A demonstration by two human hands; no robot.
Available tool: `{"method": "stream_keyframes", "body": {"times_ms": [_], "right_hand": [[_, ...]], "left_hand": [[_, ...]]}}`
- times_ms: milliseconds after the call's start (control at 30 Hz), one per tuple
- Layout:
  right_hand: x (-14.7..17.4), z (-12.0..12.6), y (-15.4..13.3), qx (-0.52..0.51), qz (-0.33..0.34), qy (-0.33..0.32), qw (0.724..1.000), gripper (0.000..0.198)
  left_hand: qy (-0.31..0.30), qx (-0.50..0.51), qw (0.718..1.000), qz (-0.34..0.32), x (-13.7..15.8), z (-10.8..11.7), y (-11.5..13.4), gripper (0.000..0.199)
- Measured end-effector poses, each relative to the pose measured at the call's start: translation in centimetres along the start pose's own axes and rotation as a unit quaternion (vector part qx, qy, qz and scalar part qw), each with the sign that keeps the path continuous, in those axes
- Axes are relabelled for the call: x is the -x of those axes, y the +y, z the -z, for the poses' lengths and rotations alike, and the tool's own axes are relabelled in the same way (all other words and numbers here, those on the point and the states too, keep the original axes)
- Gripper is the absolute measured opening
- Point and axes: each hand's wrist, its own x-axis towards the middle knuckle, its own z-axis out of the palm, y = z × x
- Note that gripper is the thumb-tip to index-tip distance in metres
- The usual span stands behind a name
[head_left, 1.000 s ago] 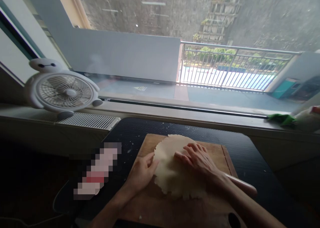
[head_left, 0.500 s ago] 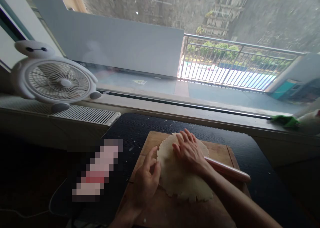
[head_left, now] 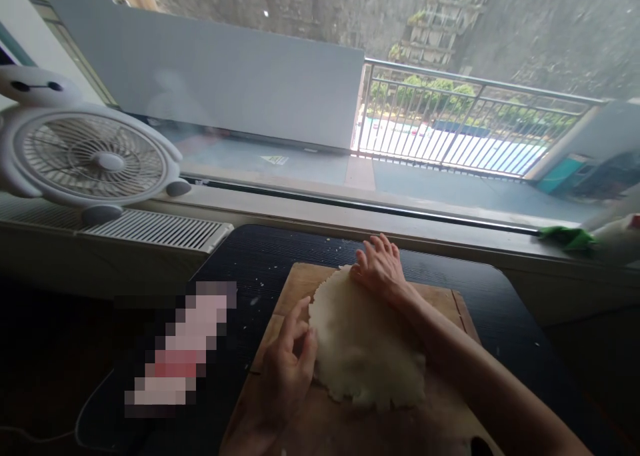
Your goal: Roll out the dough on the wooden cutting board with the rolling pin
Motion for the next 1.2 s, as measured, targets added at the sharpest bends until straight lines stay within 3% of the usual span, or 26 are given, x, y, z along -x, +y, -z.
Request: {"method": "stream_keyframes", "body": {"times_ms": [67, 200, 267, 467, 633, 767, 867, 967, 1067, 1200], "right_hand": [[-0.6, -0.2, -0.1, 0.002, 0.0, -0.01, 1.0, 0.04], [2.9, -0.9, -3.3, -0.057, 0.108, 0.003, 0.993, 0.049], [3.4, -0.9, -3.9, -0.06, 0.13, 0.02, 0.99, 0.05], [-1.3, -0.5, -1.5, -0.027, -0.008, -0.008, 1.0, 0.05], [0.8, -1.6, -3.9, -0.062, 0.111, 0.019, 0.992, 0.054], [-1.1, -1.2, -1.9, -0.025, 0.04, 0.035, 0.998, 0.047], [-2.4, -0.2, 0.0, -0.002, 0.001, 0.044, 0.999, 0.041], [-0.9, 0.2, -0.3, -0.008, 0.03, 0.047, 0.998, 0.04], [2.3, 0.2, -1.1, -0.02, 0.072, 0.044, 0.996, 0.033], [7.2, 0.5, -0.6, -0.042, 0.114, 0.011, 0.993, 0.024]], "left_hand": [[0.002, 0.008, 1.0, 0.0, 0.0, -0.1, 0.0, 0.048], [0.001, 0.015, 1.0, 0.003, 0.1, -0.1, -0.5, 0.048], [0.001, 0.002, 1.0, 0.002, 0.1, 0.1, -0.5, 0.047], [-0.015, 0.006, 1.0, 0.008, 0.0, 0.4, -0.2, 0.047], [-0.011, 0.01, 1.0, -0.001, 0.1, 0.2, -0.5, 0.047], [-0.013, -0.001, 1.0, 0.003, 0.2, 0.2, -0.6, 0.048], [-0.009, -0.01, 1.0, 0.02, -1.4, 0.3, -0.5, 0.054], [-0.017, -0.049, 0.998, 0.018, -4.6, -0.1, 0.1, 0.061], [-0.038, -0.136, 0.99, -0.004, -6.8, -0.7, 1.2, 0.056], [-0.039, -0.151, 0.987, -0.043, -4.8, -0.8, 1.6, 0.047]]}}
